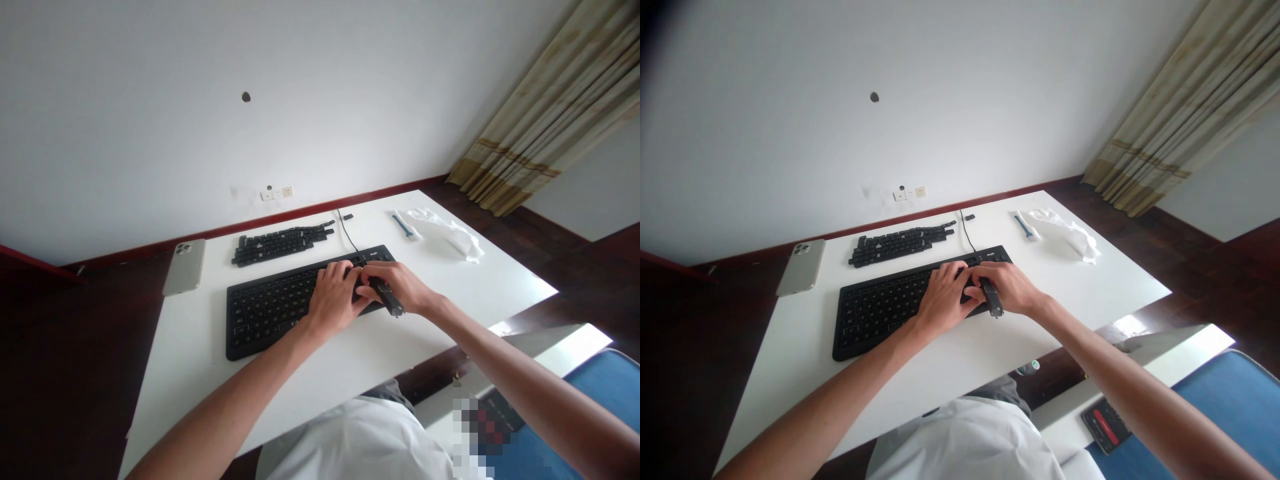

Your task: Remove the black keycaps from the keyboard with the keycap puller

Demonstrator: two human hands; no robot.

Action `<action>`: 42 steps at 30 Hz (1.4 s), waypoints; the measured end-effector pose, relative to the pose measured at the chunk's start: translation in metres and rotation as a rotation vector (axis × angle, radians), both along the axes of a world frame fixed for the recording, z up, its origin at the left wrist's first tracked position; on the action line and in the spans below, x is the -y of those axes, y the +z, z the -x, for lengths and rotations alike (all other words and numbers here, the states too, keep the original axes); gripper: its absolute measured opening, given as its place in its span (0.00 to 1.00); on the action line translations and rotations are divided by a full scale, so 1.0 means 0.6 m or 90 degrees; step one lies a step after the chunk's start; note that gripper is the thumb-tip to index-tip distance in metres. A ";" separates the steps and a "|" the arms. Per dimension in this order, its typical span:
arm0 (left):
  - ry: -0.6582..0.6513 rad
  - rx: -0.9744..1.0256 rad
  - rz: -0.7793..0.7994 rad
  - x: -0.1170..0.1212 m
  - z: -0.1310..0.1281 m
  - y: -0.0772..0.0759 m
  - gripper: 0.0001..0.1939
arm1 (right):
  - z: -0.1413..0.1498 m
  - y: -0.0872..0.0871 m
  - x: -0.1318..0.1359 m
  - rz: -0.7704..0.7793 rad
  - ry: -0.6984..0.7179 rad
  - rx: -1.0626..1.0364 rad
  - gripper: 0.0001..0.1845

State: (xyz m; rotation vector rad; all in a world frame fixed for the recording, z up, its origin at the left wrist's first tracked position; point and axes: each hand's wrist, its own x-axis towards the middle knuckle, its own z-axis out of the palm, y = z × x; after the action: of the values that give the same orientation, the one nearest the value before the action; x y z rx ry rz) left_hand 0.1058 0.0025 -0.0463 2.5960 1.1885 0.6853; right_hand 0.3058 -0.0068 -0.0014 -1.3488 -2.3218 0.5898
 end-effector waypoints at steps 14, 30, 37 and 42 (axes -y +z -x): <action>-0.139 -0.168 -0.049 -0.057 -0.020 -0.014 0.31 | 0.015 -0.069 -0.023 -0.267 0.057 -0.032 0.15; -0.176 -0.166 -0.048 -0.069 -0.025 -0.016 0.31 | 0.007 -0.074 -0.015 -0.317 0.001 -0.046 0.13; -0.174 -0.164 -0.056 -0.069 -0.025 -0.013 0.31 | 0.003 -0.073 -0.023 -0.309 0.079 -0.067 0.13; -0.191 -0.146 -0.070 -0.069 -0.025 -0.014 0.29 | 0.007 -0.071 -0.015 -0.352 0.062 -0.155 0.16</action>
State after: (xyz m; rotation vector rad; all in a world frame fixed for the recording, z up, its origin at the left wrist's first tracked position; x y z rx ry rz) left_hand 0.1208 0.0437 -0.0546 2.9232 0.8049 0.4116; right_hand 0.3016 0.0020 -0.0439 -0.8601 -2.1366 0.1058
